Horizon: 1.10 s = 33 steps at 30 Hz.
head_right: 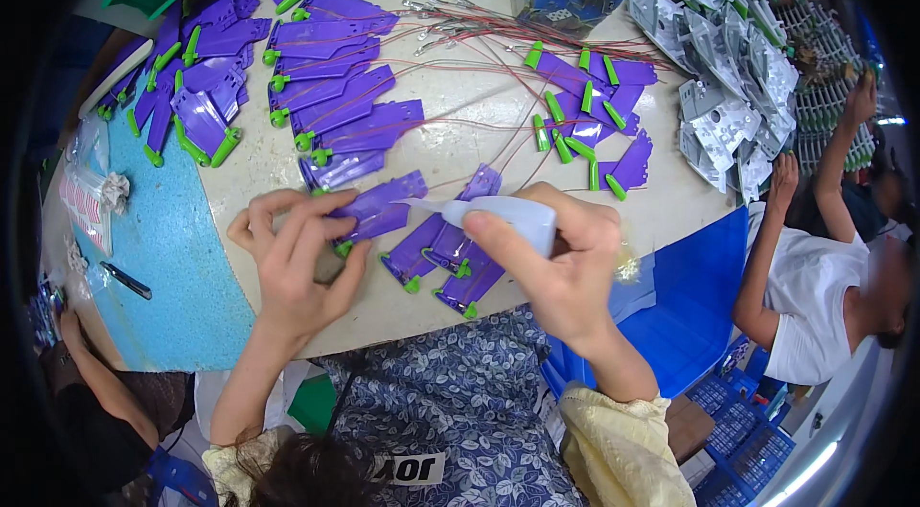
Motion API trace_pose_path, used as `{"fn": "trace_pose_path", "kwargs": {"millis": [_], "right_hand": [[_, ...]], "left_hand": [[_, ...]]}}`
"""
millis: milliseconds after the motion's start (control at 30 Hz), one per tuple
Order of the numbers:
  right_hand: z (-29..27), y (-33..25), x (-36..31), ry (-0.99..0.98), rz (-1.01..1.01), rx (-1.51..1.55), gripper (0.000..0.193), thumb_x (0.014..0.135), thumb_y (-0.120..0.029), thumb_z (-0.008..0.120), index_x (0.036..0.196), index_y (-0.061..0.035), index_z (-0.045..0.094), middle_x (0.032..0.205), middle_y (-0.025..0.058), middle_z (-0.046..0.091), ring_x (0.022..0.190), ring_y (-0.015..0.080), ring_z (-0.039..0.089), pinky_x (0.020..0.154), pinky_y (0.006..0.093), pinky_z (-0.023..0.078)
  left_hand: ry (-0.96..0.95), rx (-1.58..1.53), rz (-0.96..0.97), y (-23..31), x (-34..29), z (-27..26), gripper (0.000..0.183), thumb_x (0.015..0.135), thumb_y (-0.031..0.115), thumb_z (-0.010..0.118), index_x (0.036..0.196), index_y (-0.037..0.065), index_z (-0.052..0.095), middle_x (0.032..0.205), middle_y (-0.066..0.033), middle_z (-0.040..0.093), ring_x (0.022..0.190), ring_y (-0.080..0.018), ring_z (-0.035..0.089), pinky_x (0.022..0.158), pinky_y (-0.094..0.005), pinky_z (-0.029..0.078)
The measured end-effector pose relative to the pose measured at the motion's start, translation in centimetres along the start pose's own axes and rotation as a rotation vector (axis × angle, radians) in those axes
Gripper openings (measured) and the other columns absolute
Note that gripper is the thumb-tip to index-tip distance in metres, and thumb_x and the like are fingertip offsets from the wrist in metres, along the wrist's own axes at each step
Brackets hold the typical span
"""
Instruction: The person assembles purple plastic components by inserting green plastic pieces and red wires into them. They use a small bottle to apply liquid adhesive to the parts before inserting the wires. The person works on multiple units sequentially, stacking the finished assemblies on the table.
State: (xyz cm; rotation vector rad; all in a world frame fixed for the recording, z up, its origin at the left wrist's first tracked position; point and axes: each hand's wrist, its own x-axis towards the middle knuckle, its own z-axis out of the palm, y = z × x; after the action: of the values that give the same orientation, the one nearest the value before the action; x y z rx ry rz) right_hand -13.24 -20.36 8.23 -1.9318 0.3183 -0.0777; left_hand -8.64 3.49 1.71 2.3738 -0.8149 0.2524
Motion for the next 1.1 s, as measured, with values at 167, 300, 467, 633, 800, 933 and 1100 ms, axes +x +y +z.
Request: {"fn": "trace_pose_path", "kwargs": {"millis": [167, 300, 467, 633, 800, 933, 1100], "right_hand": [[1.9, 0.4, 1.1, 0.009, -0.029, -0.158, 0.019, 0.085, -0.013, 0.081, 0.08, 0.0032, 0.074, 0.064, 0.004, 0.069, 0.055, 0.0067, 0.059, 0.049, 0.025, 0.043], [1.0, -0.1, 0.1, -0.051, -0.055, -0.101, 0.017, 0.085, -0.013, 0.081, 0.082, 0.0035, 0.075, 0.066, 0.0069, 0.07, 0.056, 0.0074, 0.061, 0.049, 0.024, 0.044], [-0.3, 0.8, -0.4, 0.01, 0.081, -0.057, 0.018, 0.084, -0.013, 0.082, 0.083, 0.0032, 0.076, 0.065, 0.0028, 0.068, 0.055, 0.005, 0.055, 0.05, 0.0229, 0.038], [-0.6, 0.2, -0.9, 0.05, 0.021, 0.076, 0.019, 0.083, -0.013, 0.082, 0.079, 0.0031, 0.073, 0.064, 0.002, 0.067, 0.055, 0.004, 0.054, 0.049, 0.0226, 0.036], [1.3, 0.5, -0.4, 0.003, -0.086, -0.176, 0.019, 0.084, -0.013, 0.082, 0.081, 0.0037, 0.073, 0.062, 0.0042, 0.067, 0.053, 0.0067, 0.058, 0.047, 0.0242, 0.04], [0.9, 0.5, -0.5, 0.004, -0.086, -0.179, 0.019, 0.083, -0.013, 0.082, 0.082, 0.0038, 0.074, 0.063, 0.005, 0.068, 0.053, 0.0076, 0.059, 0.047, 0.0249, 0.041], [-0.2, 0.4, -1.2, -0.01, 0.023, -0.197, 0.02, 0.084, -0.015, 0.081, 0.082, 0.0039, 0.075, 0.064, 0.0041, 0.068, 0.055, 0.0071, 0.058, 0.049, 0.0257, 0.041]], "left_hand": [[0.022, -0.089, -0.032, -0.5, 0.3, 0.2, 0.03, 0.069, 0.013, 0.085, 0.091, 0.01, 0.064, 0.108, 0.0012, 0.072, 0.101, -0.0254, 0.056, 0.09, -0.0422, 0.028], [0.025, -0.103, -0.045, -0.6, 0.3, 0.1, 0.031, 0.068, 0.012, 0.085, 0.092, 0.011, 0.065, 0.109, 0.0023, 0.071, 0.102, -0.0246, 0.056, 0.09, -0.0421, 0.027], [-0.036, -0.125, 0.1, 0.5, -0.6, -0.6, 0.033, 0.069, 0.021, 0.086, 0.094, 0.012, 0.067, 0.111, 0.0, 0.072, 0.103, -0.0264, 0.055, 0.095, -0.0442, 0.027], [0.041, 0.116, 0.041, 1.0, -1.5, 1.1, 0.03, 0.068, 0.022, 0.085, 0.088, 0.013, 0.064, 0.109, 0.0028, 0.071, 0.103, -0.0249, 0.055, 0.095, -0.0442, 0.025], [0.047, 0.024, -0.001, 0.6, -0.3, 0.6, 0.029, 0.067, 0.016, 0.085, 0.085, 0.011, 0.063, 0.107, 0.0025, 0.07, 0.102, -0.0249, 0.054, 0.092, -0.0433, 0.026], [0.053, -0.014, -0.036, 0.6, -0.3, 0.5, 0.029, 0.067, 0.014, 0.085, 0.086, 0.011, 0.063, 0.108, 0.0017, 0.07, 0.102, -0.0249, 0.054, 0.092, -0.0432, 0.027], [0.042, -0.018, -0.03, 0.4, -0.3, 0.4, 0.03, 0.068, 0.017, 0.086, 0.092, 0.013, 0.068, 0.11, 0.0011, 0.069, 0.104, -0.025, 0.053, 0.094, -0.0422, 0.027]]}}
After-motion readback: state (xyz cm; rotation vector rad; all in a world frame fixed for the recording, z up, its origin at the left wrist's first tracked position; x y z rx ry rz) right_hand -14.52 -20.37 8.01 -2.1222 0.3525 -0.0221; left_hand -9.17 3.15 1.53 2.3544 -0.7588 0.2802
